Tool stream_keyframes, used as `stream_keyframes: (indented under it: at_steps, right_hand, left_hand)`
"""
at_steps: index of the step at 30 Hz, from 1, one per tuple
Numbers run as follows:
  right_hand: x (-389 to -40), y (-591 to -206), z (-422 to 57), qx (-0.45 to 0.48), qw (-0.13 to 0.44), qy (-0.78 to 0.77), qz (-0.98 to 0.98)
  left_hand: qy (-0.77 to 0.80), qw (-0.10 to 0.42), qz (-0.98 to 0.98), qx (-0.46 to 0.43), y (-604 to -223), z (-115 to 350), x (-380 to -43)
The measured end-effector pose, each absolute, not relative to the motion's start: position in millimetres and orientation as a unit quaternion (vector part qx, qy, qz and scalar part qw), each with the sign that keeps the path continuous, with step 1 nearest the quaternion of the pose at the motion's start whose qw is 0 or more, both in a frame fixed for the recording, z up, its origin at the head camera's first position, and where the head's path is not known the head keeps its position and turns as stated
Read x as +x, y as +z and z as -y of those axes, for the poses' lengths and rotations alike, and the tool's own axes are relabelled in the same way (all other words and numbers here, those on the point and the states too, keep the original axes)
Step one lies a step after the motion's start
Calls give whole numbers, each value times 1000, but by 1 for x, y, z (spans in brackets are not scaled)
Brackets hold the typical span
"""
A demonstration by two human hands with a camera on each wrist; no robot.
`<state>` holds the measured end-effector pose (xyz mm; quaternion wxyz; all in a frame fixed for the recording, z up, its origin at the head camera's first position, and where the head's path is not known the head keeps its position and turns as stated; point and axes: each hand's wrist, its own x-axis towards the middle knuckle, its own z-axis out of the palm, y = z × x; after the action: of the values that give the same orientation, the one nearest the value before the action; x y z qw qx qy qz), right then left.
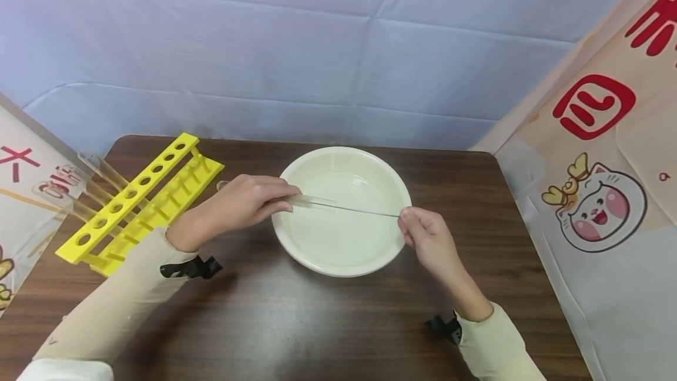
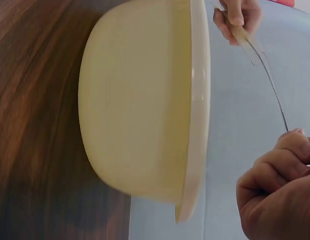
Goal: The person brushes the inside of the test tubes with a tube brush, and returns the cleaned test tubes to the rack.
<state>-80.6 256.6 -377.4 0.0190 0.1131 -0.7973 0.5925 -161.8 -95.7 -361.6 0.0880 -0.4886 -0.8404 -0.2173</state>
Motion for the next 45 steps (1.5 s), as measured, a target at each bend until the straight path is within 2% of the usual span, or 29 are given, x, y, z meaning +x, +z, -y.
stream_keyframes:
  at_steps: [16,19,22,25,29,34,41,45]
  right_hand:
    - [-83,-386,-227,172,-12,580,796]
    - [-81,-385,-227,184,-28,556,810]
    - [-80,-384,-230,218,-17,499,839]
    - [-79,-384,-235,268,36,411,870]
    - [-81,-385,-241,334,160,290,882]
    - [-86,-386,-244,358,298,191,864]
    - [-92,-380,-243,396,409,140,810]
    - [-94,-376,-237,438,448,120,770]
  left_hand:
    - [-221,94,825,-511,-362,80,-161]
    - [-218,87,829,-508,-363,80,-160]
    - [-213,74,835,-501,-363,82,-160]
    - [-213,60,840,-496,-364,83,-160]
    - [-219,51,839,-496,-362,83,-160]
    - [-224,39,839,-495,-361,82,-158]
    - [-223,25,841,-492,-361,82,-158]
    - [-223,23,842,-491,-362,83,-158]
